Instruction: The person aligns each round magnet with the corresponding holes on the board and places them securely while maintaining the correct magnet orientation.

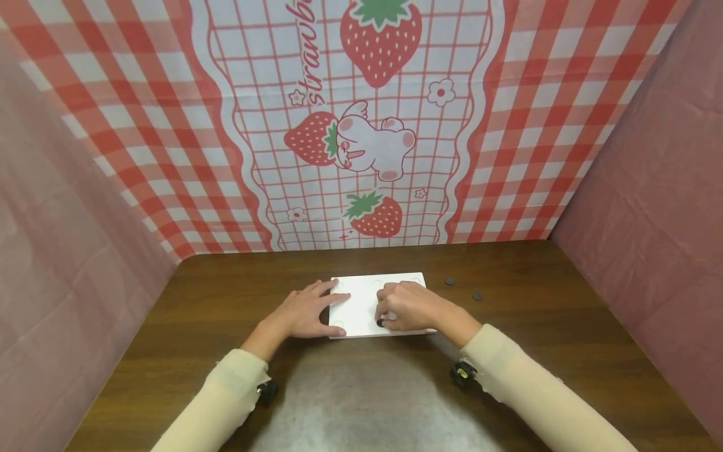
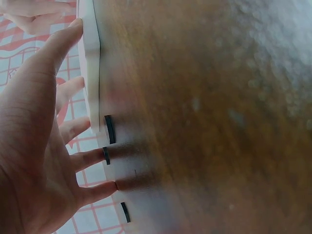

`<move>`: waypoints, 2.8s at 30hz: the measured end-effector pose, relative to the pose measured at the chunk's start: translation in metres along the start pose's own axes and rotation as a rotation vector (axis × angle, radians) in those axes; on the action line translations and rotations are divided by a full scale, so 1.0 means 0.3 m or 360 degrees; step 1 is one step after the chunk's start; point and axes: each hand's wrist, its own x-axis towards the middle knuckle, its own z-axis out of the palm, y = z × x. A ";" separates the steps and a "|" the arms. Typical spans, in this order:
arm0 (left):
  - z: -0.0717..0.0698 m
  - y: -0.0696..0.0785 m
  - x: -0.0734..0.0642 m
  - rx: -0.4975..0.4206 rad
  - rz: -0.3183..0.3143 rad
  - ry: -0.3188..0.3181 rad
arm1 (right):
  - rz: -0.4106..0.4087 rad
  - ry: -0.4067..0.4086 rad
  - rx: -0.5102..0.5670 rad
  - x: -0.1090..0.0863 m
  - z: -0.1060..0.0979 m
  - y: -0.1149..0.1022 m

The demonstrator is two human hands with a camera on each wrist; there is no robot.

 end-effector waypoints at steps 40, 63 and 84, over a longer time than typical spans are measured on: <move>0.003 -0.006 0.002 -0.0015 0.0051 0.0012 | 0.0311 0.0002 0.0069 -0.162 -0.013 0.130; 0.003 -0.007 -0.006 -0.0034 0.0048 0.0025 | 0.0409 0.0004 0.0023 -0.214 -0.036 0.163; 0.000 -0.003 -0.009 -0.0035 0.0039 0.0019 | 0.0477 0.0114 -0.0056 -0.260 -0.064 0.216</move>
